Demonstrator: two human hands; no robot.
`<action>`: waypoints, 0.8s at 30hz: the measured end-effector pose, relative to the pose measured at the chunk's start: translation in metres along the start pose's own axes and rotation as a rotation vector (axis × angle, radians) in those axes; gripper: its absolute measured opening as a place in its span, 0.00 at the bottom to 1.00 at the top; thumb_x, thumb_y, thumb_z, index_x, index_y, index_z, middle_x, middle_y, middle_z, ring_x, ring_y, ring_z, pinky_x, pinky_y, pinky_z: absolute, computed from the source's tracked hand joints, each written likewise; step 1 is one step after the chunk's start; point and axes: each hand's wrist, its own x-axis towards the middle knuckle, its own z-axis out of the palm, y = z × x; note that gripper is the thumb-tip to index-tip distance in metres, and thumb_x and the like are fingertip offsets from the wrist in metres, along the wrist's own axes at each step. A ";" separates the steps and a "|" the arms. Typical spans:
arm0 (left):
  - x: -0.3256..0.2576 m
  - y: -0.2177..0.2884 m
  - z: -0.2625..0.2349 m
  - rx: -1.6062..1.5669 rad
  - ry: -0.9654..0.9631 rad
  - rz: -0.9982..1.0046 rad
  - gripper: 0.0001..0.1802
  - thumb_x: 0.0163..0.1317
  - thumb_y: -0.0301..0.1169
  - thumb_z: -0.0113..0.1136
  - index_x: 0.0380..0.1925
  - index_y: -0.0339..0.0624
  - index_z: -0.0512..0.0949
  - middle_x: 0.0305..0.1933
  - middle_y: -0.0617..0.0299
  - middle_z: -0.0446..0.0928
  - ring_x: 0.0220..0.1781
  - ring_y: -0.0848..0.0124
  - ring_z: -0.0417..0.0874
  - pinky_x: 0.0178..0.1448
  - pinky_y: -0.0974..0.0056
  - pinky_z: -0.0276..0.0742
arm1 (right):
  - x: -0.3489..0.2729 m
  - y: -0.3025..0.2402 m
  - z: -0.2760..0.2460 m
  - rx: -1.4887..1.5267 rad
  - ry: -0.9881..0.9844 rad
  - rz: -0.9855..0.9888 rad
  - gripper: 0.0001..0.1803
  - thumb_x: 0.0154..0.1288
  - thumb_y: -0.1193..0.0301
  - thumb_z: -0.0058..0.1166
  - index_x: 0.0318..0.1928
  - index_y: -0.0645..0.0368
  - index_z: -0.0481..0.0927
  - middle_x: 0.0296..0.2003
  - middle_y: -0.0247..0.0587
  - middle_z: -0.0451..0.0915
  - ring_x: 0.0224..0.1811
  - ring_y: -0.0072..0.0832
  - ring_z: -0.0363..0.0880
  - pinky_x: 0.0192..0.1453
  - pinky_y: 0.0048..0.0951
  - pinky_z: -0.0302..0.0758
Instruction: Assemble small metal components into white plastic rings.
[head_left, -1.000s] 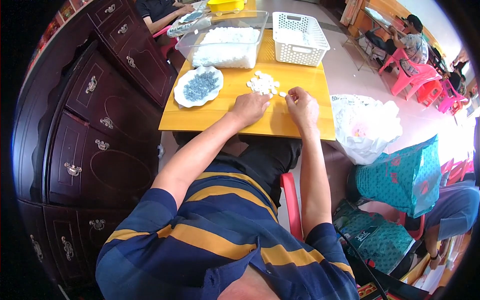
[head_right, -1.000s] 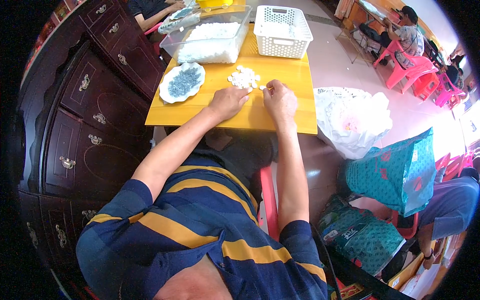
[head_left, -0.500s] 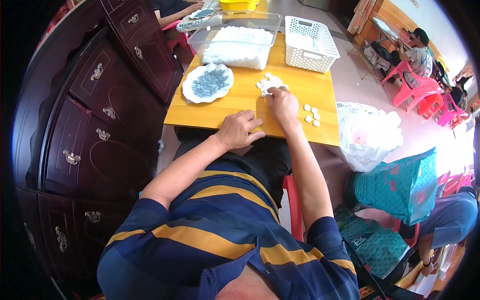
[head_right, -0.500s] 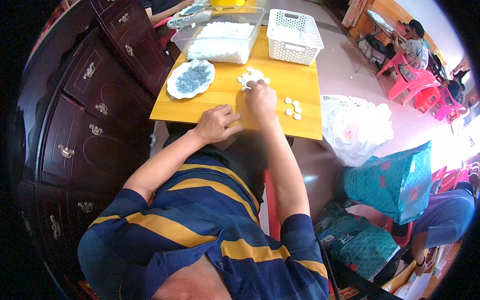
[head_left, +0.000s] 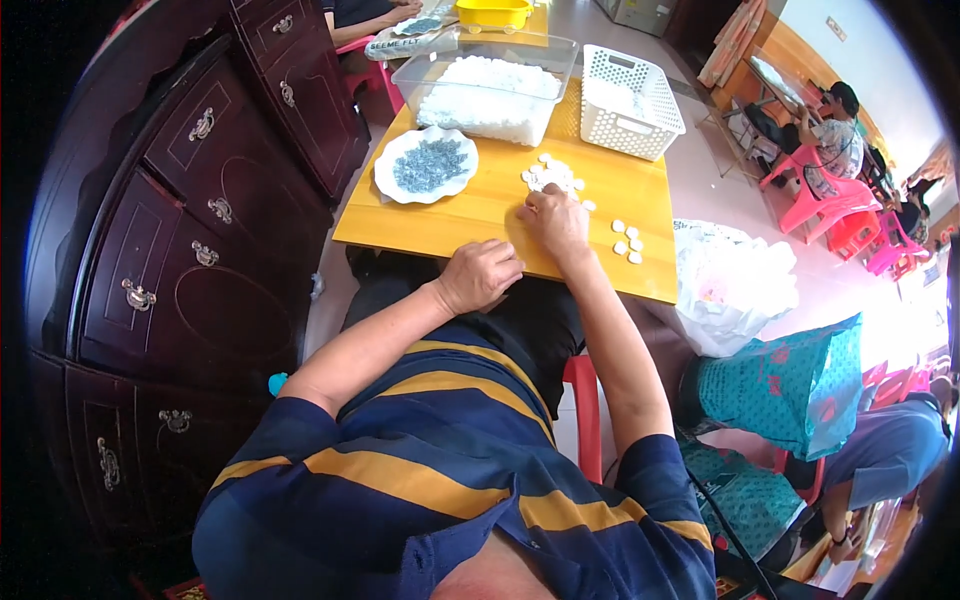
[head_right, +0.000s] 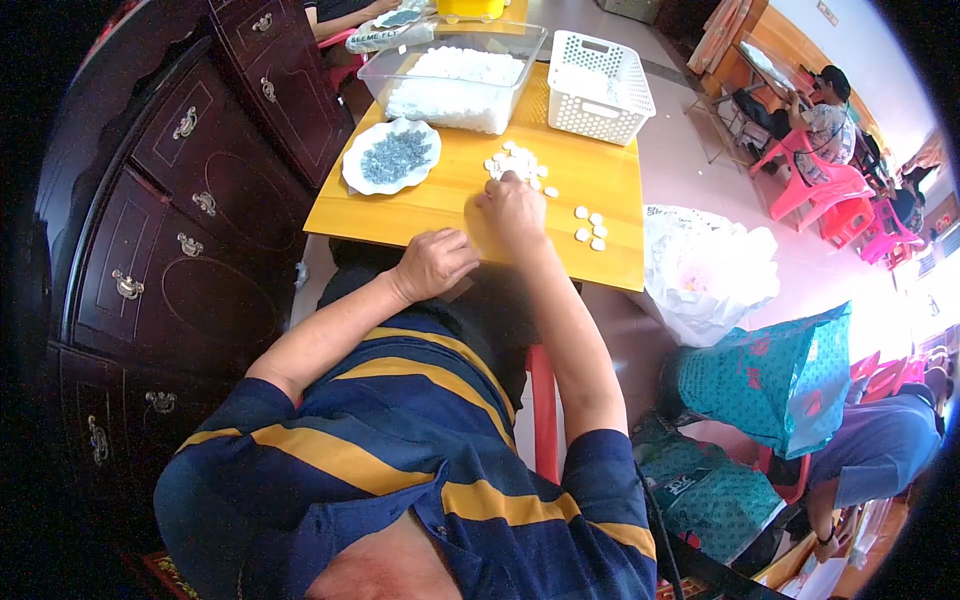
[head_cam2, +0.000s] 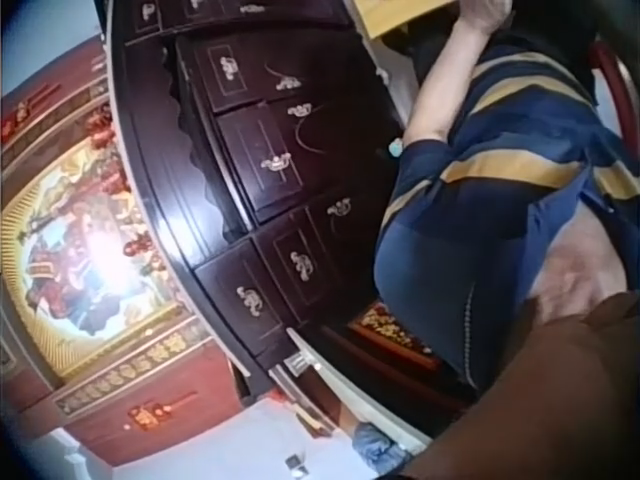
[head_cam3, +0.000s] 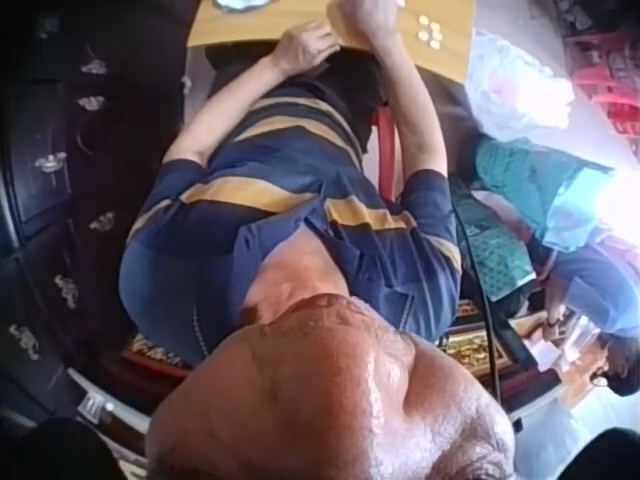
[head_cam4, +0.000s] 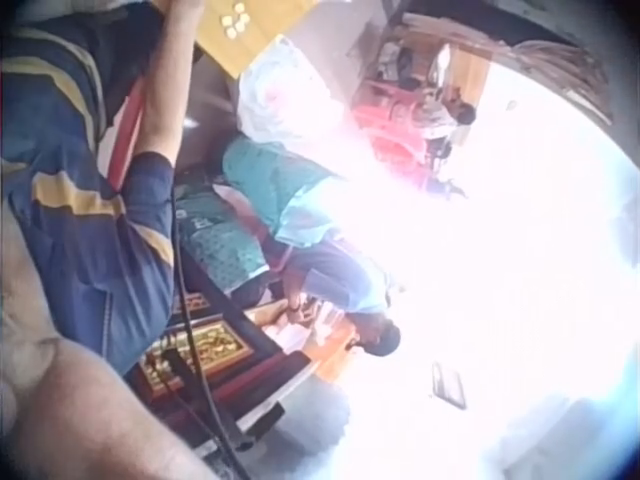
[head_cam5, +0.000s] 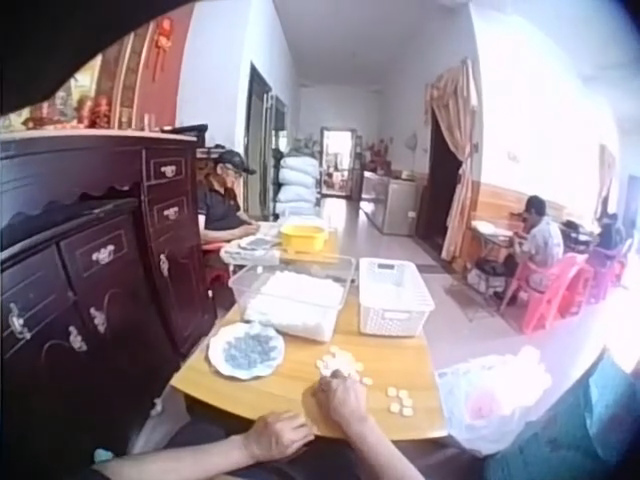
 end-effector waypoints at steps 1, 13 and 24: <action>0.000 0.001 0.000 -0.001 0.020 0.006 0.04 0.54 0.29 0.68 0.28 0.46 0.81 0.28 0.60 0.74 0.32 0.61 0.81 0.37 0.59 0.79 | -0.001 0.000 0.000 0.048 -0.010 -0.004 0.13 0.66 0.59 0.57 0.33 0.53 0.87 0.37 0.43 0.84 0.39 0.41 0.86 0.42 0.41 0.82; 0.003 0.003 0.003 -0.039 0.035 -0.019 0.03 0.59 0.27 0.64 0.28 0.42 0.80 0.29 0.56 0.76 0.32 0.57 0.82 0.37 0.58 0.79 | -0.026 0.008 0.003 0.512 0.157 0.186 0.08 0.65 0.66 0.60 0.38 0.56 0.86 0.33 0.47 0.86 0.35 0.46 0.85 0.38 0.42 0.80; 0.041 -0.006 0.004 -0.939 0.110 -0.767 0.08 0.72 0.32 0.61 0.38 0.38 0.81 0.30 0.69 0.78 0.28 0.83 0.74 0.33 0.75 0.73 | -0.070 0.008 -0.034 1.553 -0.087 0.571 0.09 0.73 0.69 0.58 0.48 0.60 0.81 0.35 0.32 0.84 0.30 0.15 0.77 0.35 0.16 0.73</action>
